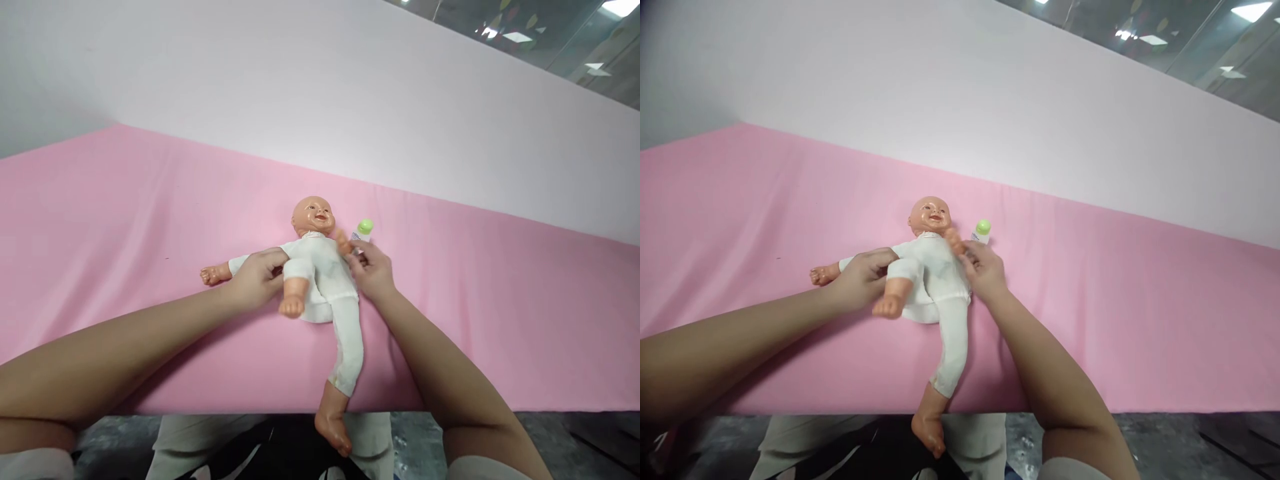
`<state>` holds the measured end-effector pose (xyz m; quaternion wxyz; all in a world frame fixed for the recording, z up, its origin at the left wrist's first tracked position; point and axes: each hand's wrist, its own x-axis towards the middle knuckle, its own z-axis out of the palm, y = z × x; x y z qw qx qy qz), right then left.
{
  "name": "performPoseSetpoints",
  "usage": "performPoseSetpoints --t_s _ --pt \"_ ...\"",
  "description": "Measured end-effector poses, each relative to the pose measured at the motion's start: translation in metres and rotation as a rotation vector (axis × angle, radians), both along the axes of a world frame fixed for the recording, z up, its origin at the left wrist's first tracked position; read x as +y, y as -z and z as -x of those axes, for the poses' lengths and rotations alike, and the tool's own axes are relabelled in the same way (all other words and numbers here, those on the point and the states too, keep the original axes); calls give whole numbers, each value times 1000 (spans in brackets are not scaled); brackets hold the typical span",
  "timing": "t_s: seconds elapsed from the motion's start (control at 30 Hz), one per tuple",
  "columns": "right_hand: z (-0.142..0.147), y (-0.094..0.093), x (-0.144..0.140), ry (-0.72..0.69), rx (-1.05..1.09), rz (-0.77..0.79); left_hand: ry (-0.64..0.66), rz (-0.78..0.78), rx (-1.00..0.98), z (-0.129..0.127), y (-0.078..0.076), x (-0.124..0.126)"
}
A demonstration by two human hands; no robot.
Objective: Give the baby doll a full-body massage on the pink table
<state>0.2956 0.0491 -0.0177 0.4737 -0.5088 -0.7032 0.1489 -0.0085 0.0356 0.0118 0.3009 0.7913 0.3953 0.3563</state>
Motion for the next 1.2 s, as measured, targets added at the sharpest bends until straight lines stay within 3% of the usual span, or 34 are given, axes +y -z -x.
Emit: performPoseSetpoints --t_s 0.13,0.27,0.37,0.5,0.7,0.87,0.97,1.03,1.1,1.2 --pt "10 -4 -6 -114 -362 -18 -7 93 26 1 4 14" --pt "6 -11 -4 -97 -397 42 -7 45 19 1 1 9" --pt "1 -12 -3 2 -331 69 16 -95 14 3 -2 0" --pt "-13 -10 -1 129 -137 139 219 -321 2 8 -1 -11" --pt "-54 -2 17 347 125 168 672 -319 -11 0 -6 -34" --pt "-71 4 28 473 -26 311 759 -454 126 -12 -4 -49" --pt "-68 -1 21 466 -211 282 753 -509 179 -15 0 -53" --pt "-60 -8 12 467 -342 228 739 -465 200 -15 0 -54" --pt "-48 -16 0 431 -449 185 760 -326 208 -13 -5 -54" --pt "-28 -23 -16 202 -529 173 845 10 130 -10 -13 -48"
